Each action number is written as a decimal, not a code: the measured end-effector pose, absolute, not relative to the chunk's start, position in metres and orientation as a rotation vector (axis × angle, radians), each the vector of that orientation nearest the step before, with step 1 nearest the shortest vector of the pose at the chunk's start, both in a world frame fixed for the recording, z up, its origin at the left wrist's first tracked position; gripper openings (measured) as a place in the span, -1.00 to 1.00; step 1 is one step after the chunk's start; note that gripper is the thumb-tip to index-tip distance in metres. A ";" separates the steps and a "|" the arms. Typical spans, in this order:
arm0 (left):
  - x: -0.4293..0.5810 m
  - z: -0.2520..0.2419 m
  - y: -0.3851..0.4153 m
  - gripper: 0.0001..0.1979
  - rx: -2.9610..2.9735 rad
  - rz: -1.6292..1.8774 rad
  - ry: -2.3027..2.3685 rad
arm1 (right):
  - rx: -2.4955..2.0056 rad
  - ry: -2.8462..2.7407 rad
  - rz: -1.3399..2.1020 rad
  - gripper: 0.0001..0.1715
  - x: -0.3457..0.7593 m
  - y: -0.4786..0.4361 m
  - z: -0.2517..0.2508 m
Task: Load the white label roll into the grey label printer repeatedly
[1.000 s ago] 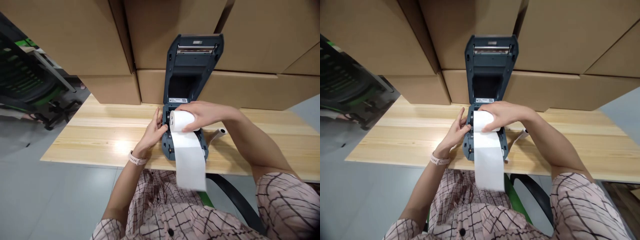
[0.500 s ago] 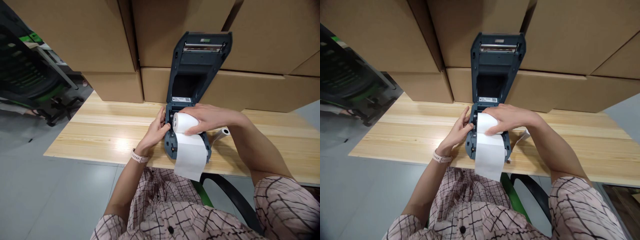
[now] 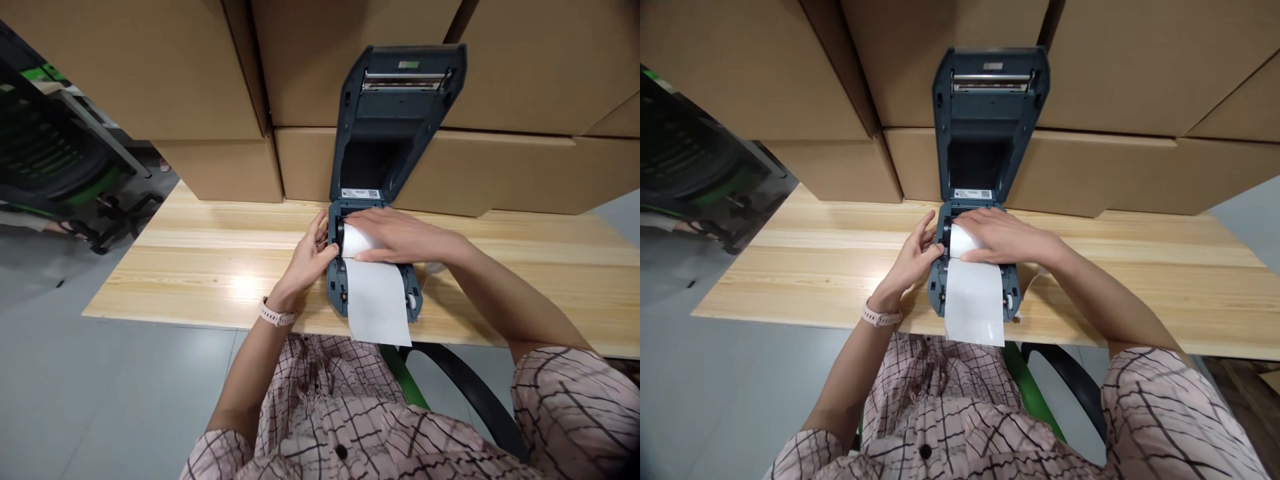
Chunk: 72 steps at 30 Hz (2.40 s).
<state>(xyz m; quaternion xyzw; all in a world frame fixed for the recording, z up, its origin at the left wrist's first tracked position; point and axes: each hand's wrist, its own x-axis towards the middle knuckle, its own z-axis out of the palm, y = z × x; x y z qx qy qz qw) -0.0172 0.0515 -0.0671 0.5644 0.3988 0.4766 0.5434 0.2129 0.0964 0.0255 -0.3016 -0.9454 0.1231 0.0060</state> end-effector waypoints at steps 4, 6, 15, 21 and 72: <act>-0.015 -0.062 0.049 -0.07 1.375 1.142 0.918 | -0.814 -2.861 0.405 -0.19 0.222 0.045 0.014; -0.015 -0.061 0.048 -0.10 1.395 1.147 0.911 | -0.830 -2.844 0.425 -0.19 0.226 0.018 0.008; -0.013 -0.057 0.047 -0.16 1.437 1.165 0.917 | -0.967 -2.752 0.121 -0.04 0.220 -0.034 -0.017; -0.014 -0.058 0.046 -0.23 1.460 1.153 0.933 | -1.070 -2.685 0.078 0.02 0.208 -0.043 -0.026; 0.037 -0.108 -0.087 -0.60 2.610 2.120 1.245 | -0.657 -1.894 -0.133 -0.41 0.228 -0.025 -0.059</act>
